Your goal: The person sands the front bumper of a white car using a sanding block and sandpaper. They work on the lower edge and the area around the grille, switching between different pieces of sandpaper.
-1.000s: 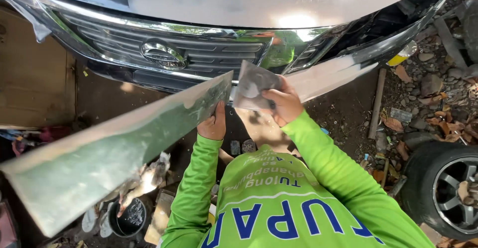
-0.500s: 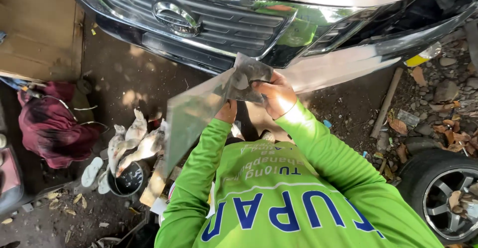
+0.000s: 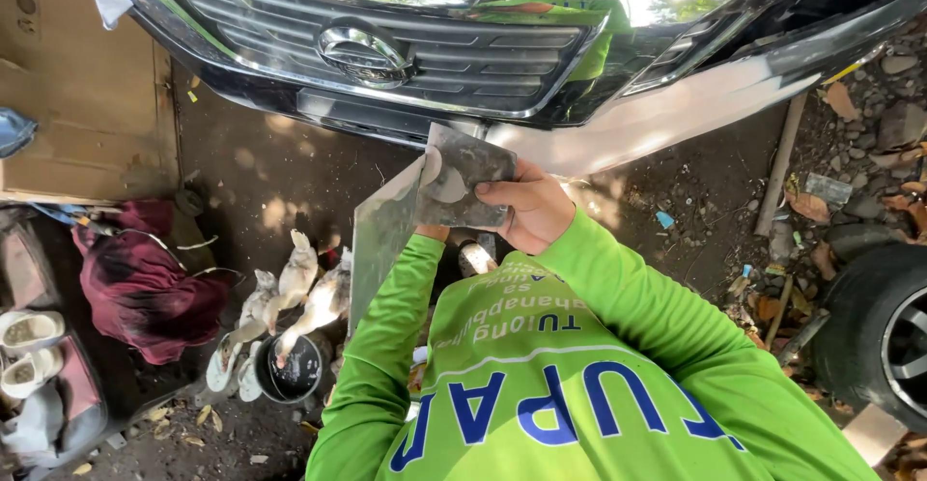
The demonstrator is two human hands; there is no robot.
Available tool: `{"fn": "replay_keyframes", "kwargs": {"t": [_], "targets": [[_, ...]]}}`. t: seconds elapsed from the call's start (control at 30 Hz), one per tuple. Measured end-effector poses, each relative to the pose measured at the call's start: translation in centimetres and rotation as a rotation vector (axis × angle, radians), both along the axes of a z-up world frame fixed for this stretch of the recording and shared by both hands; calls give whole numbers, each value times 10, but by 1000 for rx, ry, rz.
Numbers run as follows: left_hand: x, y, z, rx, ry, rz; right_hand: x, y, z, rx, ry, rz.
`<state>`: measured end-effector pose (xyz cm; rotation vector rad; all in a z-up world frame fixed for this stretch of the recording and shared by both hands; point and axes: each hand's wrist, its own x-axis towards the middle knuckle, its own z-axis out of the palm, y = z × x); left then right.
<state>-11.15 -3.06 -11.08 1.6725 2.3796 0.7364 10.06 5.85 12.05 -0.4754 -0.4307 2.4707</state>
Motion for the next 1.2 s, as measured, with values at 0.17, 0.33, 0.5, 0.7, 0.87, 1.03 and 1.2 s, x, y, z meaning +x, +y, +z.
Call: {"fn": "replay_keyframes", "kwargs": {"t": [0.17, 0.33, 0.5, 0.7, 0.87, 1.03, 1.2], "targets": [[-33, -1, 3, 53, -82, -75, -18, -9, 7, -38, 26, -11], [-58, 0, 8, 108, -171, -144, -24, -15, 11, -25, 31, -27], [-81, 0, 4, 147, -251, -208, -27, -18, 32, -12, 88, -30], [-113, -20, -36, 41, -113, -173, -29, -19, 46, -81, 33, -37], [-113, -39, -63, 25, -162, -224, -21, -13, 58, -93, 131, -47], [-69, -61, -83, -292, -8, -128, 7, 17, 67, 4, 107, -226], [-55, -50, 5, 220, -401, -190, 49, 64, 102, 284, 143, -384]]}}
